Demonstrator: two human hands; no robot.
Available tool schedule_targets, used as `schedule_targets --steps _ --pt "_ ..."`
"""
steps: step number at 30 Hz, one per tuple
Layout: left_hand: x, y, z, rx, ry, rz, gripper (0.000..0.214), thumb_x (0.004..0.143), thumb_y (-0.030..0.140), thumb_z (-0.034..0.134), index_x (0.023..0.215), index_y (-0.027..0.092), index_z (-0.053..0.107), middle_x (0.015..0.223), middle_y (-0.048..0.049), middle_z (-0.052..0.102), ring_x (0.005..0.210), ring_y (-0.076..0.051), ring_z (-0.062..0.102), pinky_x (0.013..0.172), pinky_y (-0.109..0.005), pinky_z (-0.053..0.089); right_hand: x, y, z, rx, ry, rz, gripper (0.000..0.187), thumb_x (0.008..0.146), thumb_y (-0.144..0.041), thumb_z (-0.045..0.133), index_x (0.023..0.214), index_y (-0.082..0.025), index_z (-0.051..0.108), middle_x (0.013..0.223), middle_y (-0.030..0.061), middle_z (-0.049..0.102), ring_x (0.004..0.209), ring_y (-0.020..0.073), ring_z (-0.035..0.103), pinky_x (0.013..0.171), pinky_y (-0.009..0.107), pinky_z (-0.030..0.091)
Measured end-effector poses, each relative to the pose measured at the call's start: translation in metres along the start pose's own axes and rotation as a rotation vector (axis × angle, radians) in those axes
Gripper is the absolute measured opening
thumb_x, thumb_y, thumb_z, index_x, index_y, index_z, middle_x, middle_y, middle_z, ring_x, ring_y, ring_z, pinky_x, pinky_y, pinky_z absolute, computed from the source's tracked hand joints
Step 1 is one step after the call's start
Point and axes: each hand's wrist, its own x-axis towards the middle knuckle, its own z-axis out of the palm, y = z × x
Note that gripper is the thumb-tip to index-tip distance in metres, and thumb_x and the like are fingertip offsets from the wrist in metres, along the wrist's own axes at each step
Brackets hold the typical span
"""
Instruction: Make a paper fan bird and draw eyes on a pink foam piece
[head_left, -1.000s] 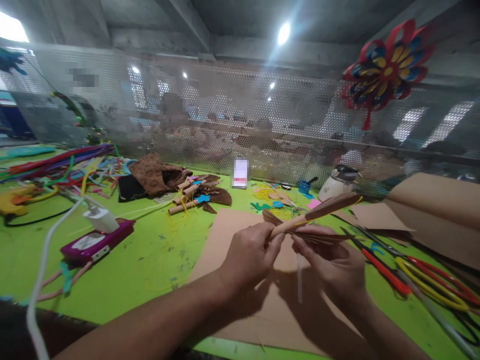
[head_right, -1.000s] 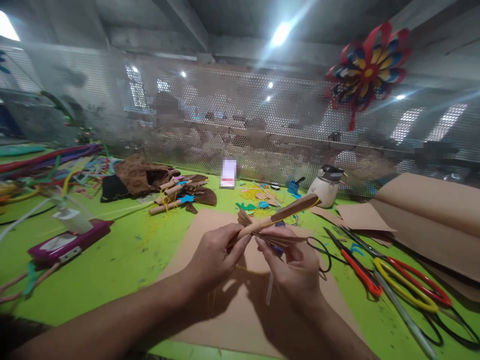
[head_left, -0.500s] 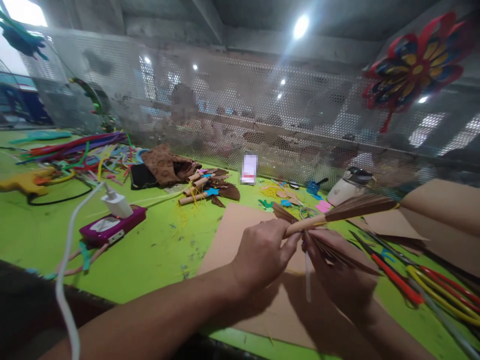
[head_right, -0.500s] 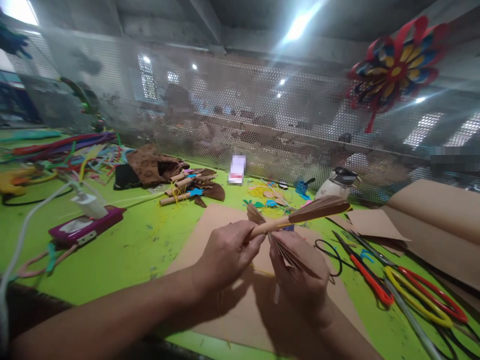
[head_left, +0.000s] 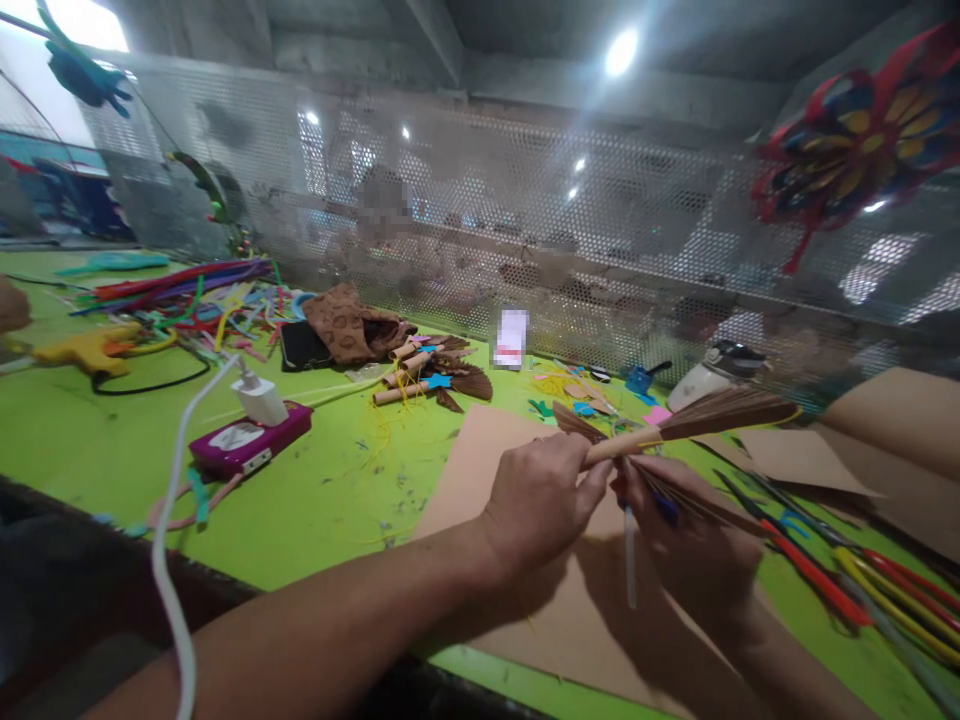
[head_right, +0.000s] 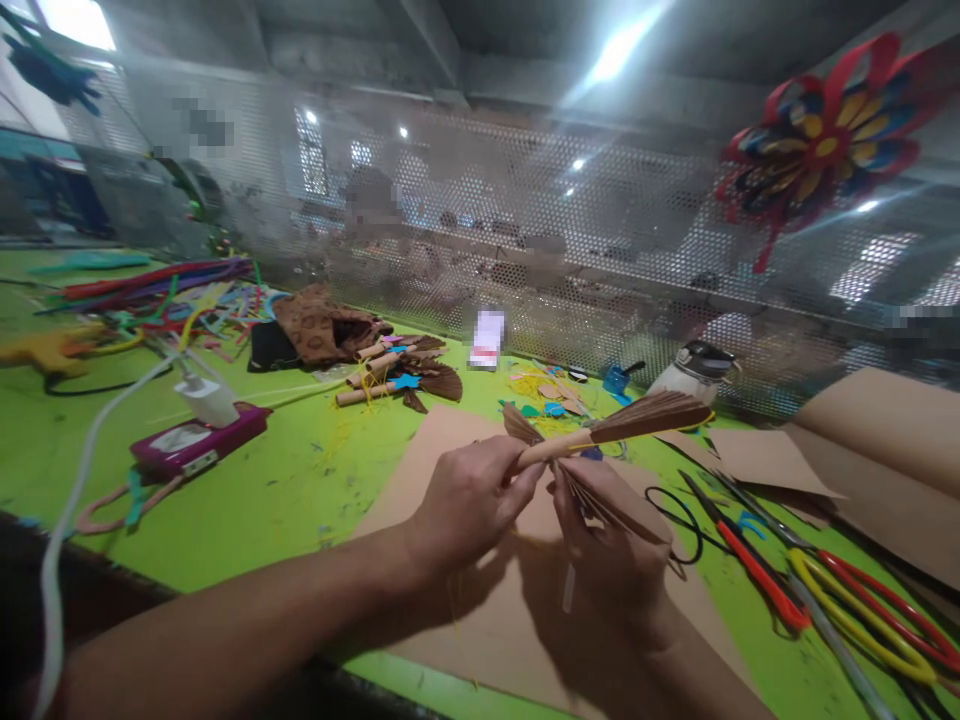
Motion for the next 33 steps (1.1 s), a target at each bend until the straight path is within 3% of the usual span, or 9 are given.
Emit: schedule_targets --steps 5,15,23,33 --pt "0.001 -0.002 0.003 0.008 -0.006 -0.035 0.027 0.095 0.037 0.047 0.079 0.018 0.058 0.076 -0.0039 0.065 0.066 -0.018 0.055 0.060 -0.030 0.037 -0.001 0.003 0.010 0.060 0.028 0.022 0.013 0.083 -0.011 0.059 0.091 -0.021 0.060 0.071 0.0033 0.068 0.063 0.0163 0.066 0.061 0.029 0.054" --pt "0.002 -0.007 0.011 -0.035 -0.024 -0.145 0.028 0.094 0.038 0.047 0.076 0.019 0.058 0.067 -0.0031 0.059 0.058 -0.016 0.049 0.056 -0.029 0.033 -0.014 0.012 0.024 0.019 -0.064 -0.023 0.009 0.089 -0.014 0.052 0.086 -0.020 0.059 0.070 0.0027 0.062 0.062 0.0148 0.057 0.060 0.027 0.046" --pt "0.004 -0.008 0.011 -0.070 -0.038 -0.159 0.027 0.093 0.038 0.048 0.076 0.020 0.057 0.067 -0.0033 0.059 0.058 -0.017 0.050 0.056 -0.029 0.032 -0.015 0.006 0.024 0.010 -0.003 0.007 0.014 0.088 -0.011 0.053 0.097 -0.021 0.056 0.081 0.0054 0.065 0.072 0.0174 0.063 0.065 0.030 0.051" --pt "0.005 -0.008 0.005 -0.141 0.015 -0.170 0.027 0.095 0.039 0.046 0.078 0.019 0.055 0.068 -0.0021 0.059 0.059 -0.016 0.051 0.057 -0.029 0.034 -0.012 -0.005 0.020 0.013 -0.009 -0.144 0.047 0.082 -0.003 0.057 0.128 -0.012 0.051 0.106 0.0157 0.066 0.101 0.0265 0.063 0.087 0.042 0.053"
